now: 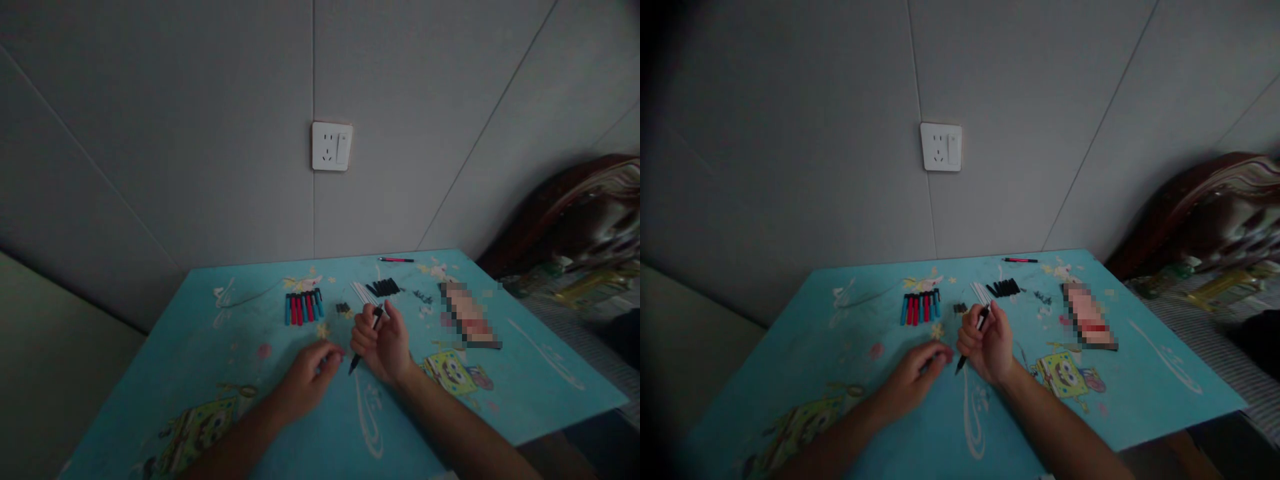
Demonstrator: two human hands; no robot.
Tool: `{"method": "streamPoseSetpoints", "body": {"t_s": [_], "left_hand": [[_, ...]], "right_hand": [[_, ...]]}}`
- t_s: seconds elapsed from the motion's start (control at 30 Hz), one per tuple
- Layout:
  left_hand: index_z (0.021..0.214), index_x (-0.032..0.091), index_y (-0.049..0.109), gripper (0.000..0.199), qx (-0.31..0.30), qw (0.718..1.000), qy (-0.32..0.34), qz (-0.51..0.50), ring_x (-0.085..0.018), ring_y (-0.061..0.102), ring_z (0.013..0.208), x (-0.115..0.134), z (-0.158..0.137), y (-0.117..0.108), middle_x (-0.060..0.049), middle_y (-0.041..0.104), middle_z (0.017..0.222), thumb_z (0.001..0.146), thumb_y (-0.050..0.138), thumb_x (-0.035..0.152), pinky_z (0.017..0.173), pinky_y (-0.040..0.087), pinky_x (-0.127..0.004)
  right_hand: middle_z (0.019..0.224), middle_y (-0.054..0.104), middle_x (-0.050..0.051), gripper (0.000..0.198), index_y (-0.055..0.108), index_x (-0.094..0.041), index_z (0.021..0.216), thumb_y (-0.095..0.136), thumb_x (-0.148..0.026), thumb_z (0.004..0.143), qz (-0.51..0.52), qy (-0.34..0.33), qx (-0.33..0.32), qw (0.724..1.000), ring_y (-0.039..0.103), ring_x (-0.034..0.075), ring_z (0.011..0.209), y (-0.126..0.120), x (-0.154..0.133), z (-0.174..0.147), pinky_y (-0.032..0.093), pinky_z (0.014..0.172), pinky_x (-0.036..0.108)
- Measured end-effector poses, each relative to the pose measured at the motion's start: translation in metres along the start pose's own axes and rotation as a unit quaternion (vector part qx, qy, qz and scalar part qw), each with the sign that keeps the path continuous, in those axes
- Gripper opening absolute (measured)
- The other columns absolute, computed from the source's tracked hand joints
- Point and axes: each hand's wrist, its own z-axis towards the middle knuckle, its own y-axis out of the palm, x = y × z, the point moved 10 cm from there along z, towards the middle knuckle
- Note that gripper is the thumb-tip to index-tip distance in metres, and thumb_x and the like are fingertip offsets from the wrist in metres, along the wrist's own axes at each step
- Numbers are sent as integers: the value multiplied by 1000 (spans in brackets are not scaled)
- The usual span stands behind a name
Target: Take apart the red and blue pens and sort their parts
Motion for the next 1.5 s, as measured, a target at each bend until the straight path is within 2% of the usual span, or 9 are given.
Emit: {"method": "streamPoseSetpoints", "body": {"t_s": [0.23,0.37,0.6,0.83,1.07,1.23,1.3,1.4,1.5], "left_hand": [[81,16,64,38,-93,996,-7,11,-14,58,70,0,-7,16,-2,64,72,100,41,41,70,41,-25],[75,17,60,42,-7,1000,-10,15,-15,57,66,-9,0,-8,-2,61,68,101,36,41,66,41,-25],[105,24,70,26,129,943,49,303,-22,63,84,-13,4,-73,-8,69,90,96,50,38,78,43,-30],[102,27,73,23,146,946,54,283,-20,65,76,-20,7,-83,-6,73,86,93,55,39,75,44,-29],[102,27,74,27,116,980,76,143,-22,67,79,-9,4,-67,-5,74,87,92,54,44,74,46,-28],[127,30,62,38,108,959,70,251,-22,68,84,0,-2,-56,-7,74,100,94,49,46,74,45,-30],[120,29,66,36,111,948,56,291,-22,67,79,-2,-3,-55,-6,74,92,94,48,47,70,44,-29],[88,24,72,42,99,937,51,332,-20,65,69,-5,-2,-53,-7,71,77,98,38,46,64,40,-28],[79,22,70,47,106,931,46,346,-20,62,64,-8,-1,-54,-7,69,71,99,35,46,62,38,-29]], "right_hand": [[80,53,1,20,60,-23,96,52,-42,94,-105,-72,37,991,48,14,69,-5,0,7,42,67,28],[87,61,3,20,66,-21,98,60,-39,92,-278,-142,84,946,54,16,83,-29,-14,10,43,79,29],[86,65,3,22,69,-20,98,68,-38,86,-416,-137,126,890,58,17,81,-55,-19,15,45,82,32],[84,65,1,31,65,-24,109,73,-35,81,-540,-181,103,816,59,17,80,-49,-43,16,46,79,32],[111,67,7,31,64,-25,118,63,-39,90,-589,-134,16,797,60,23,105,-12,-27,11,42,98,42],[104,68,7,24,66,-24,106,50,-39,97,-627,-165,-4,761,61,24,99,22,-22,7,44,94,40],[98,67,5,25,63,-26,113,47,-38,98,-661,-191,14,726,60,23,92,23,-46,12,44,89,38],[97,65,6,38,56,-25,130,41,-40,99,-759,-221,77,608,58,22,83,4,-106,29,45,81,35],[108,65,13,42,59,-19,127,31,-34,100,-914,-116,138,363,60,22,95,-41,-158,57,44,87,31]]}}
